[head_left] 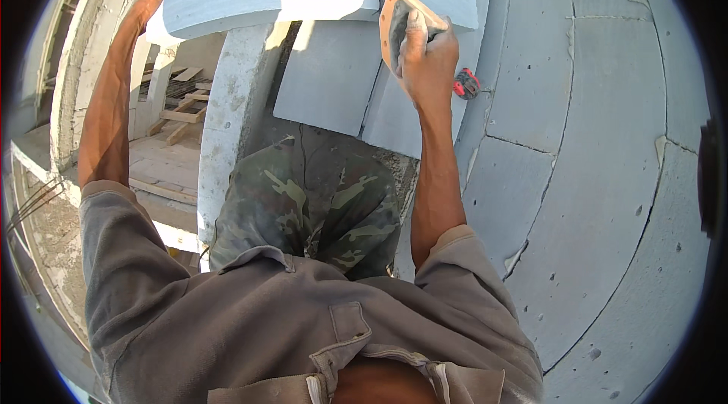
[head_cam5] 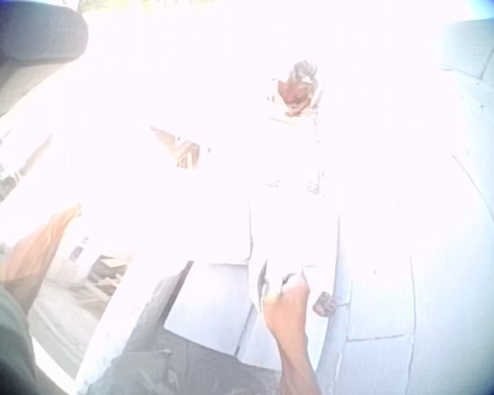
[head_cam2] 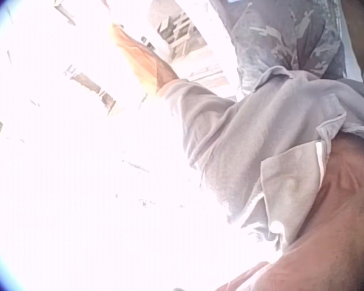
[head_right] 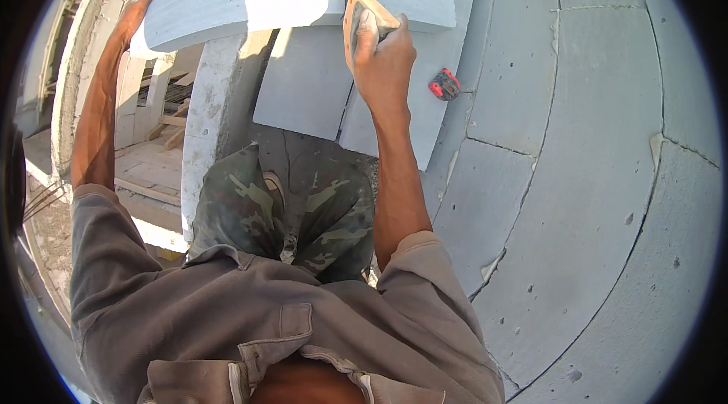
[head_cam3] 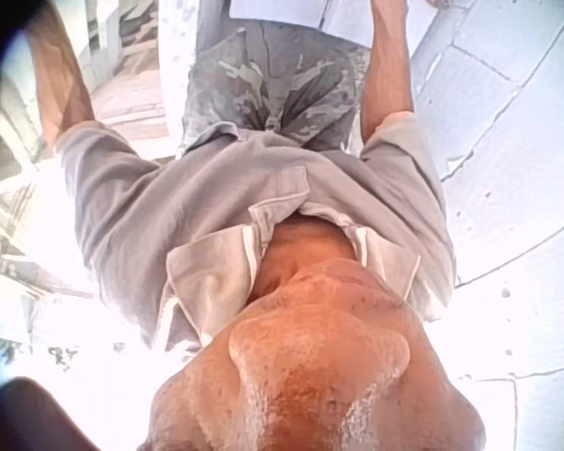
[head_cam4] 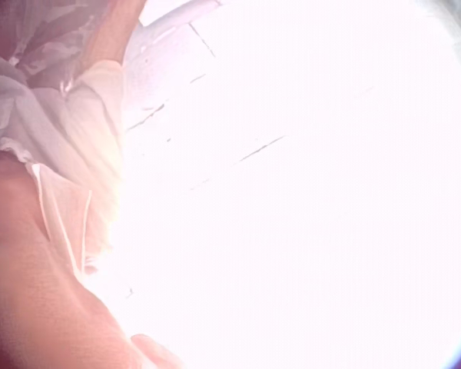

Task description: Measuring and cutting lightweight masonry blocks at a construction site.

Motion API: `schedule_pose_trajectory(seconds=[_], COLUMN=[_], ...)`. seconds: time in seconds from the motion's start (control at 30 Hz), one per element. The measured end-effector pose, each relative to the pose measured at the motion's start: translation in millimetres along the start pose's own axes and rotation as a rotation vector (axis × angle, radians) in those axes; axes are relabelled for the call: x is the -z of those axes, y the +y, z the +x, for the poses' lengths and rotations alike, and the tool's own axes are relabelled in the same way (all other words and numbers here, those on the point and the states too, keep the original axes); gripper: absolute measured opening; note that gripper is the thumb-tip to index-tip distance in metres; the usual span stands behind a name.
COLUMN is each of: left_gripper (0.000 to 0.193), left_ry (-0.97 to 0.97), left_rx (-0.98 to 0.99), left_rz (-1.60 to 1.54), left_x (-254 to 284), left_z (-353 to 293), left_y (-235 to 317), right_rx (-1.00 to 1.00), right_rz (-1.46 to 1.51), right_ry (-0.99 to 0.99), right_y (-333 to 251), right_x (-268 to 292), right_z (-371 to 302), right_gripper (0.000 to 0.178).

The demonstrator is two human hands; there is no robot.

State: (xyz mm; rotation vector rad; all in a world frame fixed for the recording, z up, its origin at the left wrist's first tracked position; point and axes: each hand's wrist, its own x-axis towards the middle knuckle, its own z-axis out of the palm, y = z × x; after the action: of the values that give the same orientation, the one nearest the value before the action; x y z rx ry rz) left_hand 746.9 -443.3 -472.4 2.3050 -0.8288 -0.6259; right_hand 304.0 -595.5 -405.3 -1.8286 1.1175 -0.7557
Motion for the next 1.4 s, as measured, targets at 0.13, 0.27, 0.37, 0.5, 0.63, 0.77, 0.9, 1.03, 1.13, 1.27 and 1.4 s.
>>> schedule_pose_trajectory(seconds=[0.13,0.27,0.37,0.5,0.63,0.77,0.9,1.03,1.13,1.27,1.4], left_gripper=[0.112,0.106,0.102,0.101,0.092,0.09,0.089,0.084,0.083,0.094,0.099], left_ry=[-0.033,0.017,-0.047,-0.094,0.032,0.006,0.012,0.041,0.031,-0.109,-0.004], left_rx=[0.063,0.061,0.065,0.105,0.066,0.066,0.03,-0.026,0.079,0.174,0.112], left_rz=[-0.092,0.032,-0.114,-0.219,-0.246,-0.265,-0.348,-0.321,-0.202,-0.213,-0.197], left_x=[8.4,42.8,30.7,-2.0,17.1,29.5,19.6,9.0,3.2,23.6,21.4], left_z=[-0.5,-21.0,-37.9,-38.7,-25.7,-22.1,-37.0,-39.3,-29.0,-37.9,-23.0], left_y=[-20.2,-11.8,27.7,43.6,12.9,28.3,14.4,29.7,30.6,26.6,13.5], right_rx=[-0.056,-0.156,-0.124,-0.024,0.03,-0.032,-0.029,-0.14,-0.19,0.054,-0.057], right_rz=[0.031,0.172,0.072,-0.042,0.038,0.096,0.015,0.054,0.142,0.015,0.041], right_ry=[0.061,0.074,0.081,0.078,0.328,0.132,0.036,0.146,0.17,0.09,0.1], right_y=[8.9,-6.3,0.0,10.4,30.1,24.0,13.9,26.1,9.3,-2.6,9.2], right_x=[-9.1,25.8,-6.6,-7.5,22.4,7.5,-17.8,28.0,43.2,-15.3,-2.0], right_z=[-87.3,-182.6,-73.6,-31.0,-191.1,-122.5,-49.9,-179.8,-203.3,-44.1,-103.4], right_gripper=[0.026,0.019,0.028,0.028,0.022,0.03,0.034,0.027,0.026,0.029,0.024])
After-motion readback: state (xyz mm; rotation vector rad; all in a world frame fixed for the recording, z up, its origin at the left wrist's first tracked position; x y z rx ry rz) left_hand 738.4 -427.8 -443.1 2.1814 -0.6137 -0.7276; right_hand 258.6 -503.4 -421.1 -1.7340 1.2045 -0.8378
